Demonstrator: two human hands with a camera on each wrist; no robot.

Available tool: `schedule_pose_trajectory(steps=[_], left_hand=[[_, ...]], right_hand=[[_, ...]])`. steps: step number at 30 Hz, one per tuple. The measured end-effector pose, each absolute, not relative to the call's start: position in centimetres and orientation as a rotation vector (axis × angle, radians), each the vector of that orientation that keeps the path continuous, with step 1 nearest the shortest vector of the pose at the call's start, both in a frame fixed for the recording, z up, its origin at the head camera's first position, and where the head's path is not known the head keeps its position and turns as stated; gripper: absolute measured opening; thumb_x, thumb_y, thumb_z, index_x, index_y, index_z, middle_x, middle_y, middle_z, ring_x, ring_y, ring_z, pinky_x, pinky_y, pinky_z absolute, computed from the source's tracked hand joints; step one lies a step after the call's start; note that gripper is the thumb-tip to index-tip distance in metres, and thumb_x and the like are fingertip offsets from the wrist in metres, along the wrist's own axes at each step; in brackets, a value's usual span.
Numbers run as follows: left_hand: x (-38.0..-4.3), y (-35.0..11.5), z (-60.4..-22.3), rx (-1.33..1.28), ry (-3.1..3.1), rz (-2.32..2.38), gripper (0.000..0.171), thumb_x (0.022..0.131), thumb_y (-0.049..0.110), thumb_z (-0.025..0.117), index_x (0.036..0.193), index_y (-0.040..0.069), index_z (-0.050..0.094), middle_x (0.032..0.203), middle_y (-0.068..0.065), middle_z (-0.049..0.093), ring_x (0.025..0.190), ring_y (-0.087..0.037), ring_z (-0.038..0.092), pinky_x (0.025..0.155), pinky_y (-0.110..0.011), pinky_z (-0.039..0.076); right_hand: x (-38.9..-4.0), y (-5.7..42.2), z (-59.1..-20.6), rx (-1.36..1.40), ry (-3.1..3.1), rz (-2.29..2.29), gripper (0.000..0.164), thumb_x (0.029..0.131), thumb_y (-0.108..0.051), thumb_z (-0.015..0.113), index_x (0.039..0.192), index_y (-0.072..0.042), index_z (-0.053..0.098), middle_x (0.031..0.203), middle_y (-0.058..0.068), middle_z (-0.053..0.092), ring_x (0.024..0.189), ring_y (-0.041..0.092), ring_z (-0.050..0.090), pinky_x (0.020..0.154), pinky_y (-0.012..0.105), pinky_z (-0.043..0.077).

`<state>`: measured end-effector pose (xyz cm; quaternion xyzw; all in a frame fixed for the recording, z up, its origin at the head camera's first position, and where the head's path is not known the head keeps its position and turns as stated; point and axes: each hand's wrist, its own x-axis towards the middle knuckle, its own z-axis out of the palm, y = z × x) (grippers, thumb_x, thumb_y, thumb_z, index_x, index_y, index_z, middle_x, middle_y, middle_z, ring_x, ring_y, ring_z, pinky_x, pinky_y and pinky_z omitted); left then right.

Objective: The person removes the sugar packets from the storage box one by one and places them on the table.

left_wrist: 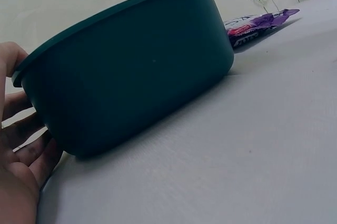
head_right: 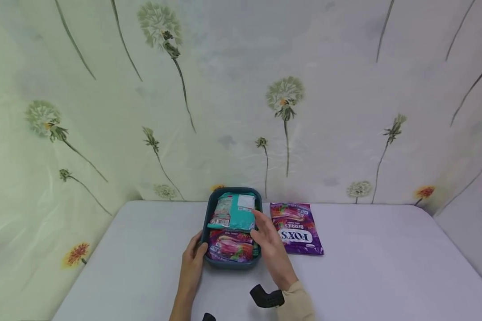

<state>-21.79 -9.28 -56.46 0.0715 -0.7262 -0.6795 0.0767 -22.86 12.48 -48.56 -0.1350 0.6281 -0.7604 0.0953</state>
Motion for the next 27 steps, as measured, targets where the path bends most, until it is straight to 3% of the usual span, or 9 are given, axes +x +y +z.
schedule_pose_trajectory(steps=[5, 8, 16, 23, 27], left_hand=[[-21.4, -9.1, -55.9, 0.224, -2.154, -2.063, 0.046, 0.097, 0.026, 0.052, 0.141, 0.017, 0.043, 0.14, -0.01, 0.051, 0.128, -0.024, 0.05, 0.107, -0.038, 0.041], [-21.0, -9.1, -54.8, 0.2, -2.155, -2.076, 0.046, 0.097, 0.023, 0.051, 0.141, 0.012, 0.043, 0.14, -0.013, 0.05, 0.128, -0.027, 0.049, 0.107, -0.04, 0.041], [-20.1, -9.1, -52.8, 0.21, -2.201, -2.027, 0.045, 0.098, 0.019, 0.049, 0.141, 0.009, 0.042, 0.14, -0.014, 0.05, 0.129, -0.028, 0.049, 0.108, -0.041, 0.04], [-20.2, -9.1, -52.8, 0.187, -2.198, -2.046, 0.045, 0.098, 0.018, 0.049, 0.141, 0.009, 0.042, 0.14, -0.015, 0.05, 0.129, -0.028, 0.049, 0.108, -0.039, 0.04], [-20.2, -9.1, -52.8, 0.2, -2.191, -2.053, 0.044, 0.098, 0.016, 0.049, 0.141, 0.008, 0.042, 0.14, -0.015, 0.049, 0.129, -0.027, 0.049, 0.108, -0.038, 0.039]], right_hand=[[-23.3, 11.2, -48.7, -0.447, 2.017, -2.124, 0.053, 0.099, -0.025, 0.047, 0.148, -0.02, 0.026, 0.16, 0.002, 0.003, 0.148, 0.029, -0.007, 0.114, 0.065, 0.001], [-23.5, 10.5, -48.9, -0.466, 2.188, -2.045, 0.052, 0.098, -0.021, 0.049, 0.146, -0.018, 0.03, 0.16, 0.006, 0.001, 0.148, 0.03, -0.007, 0.114, 0.064, 0.004], [-24.5, 9.0, -49.1, -0.232, 2.387, -1.928, 0.043, 0.098, -0.022, 0.05, 0.139, -0.019, 0.041, 0.16, 0.01, 0.004, 0.148, 0.03, 0.0, 0.115, 0.063, 0.01], [-25.4, 8.9, -49.2, -0.115, 2.354, -1.873, 0.042, 0.098, -0.025, 0.049, 0.139, -0.021, 0.041, 0.16, 0.01, 0.004, 0.148, 0.031, 0.001, 0.114, 0.061, 0.016], [-25.6, 8.9, -49.3, -0.116, 2.275, -1.944, 0.041, 0.099, -0.023, 0.048, 0.139, -0.019, 0.04, 0.159, 0.007, 0.015, 0.148, 0.028, 0.004, 0.116, 0.06, 0.014]])
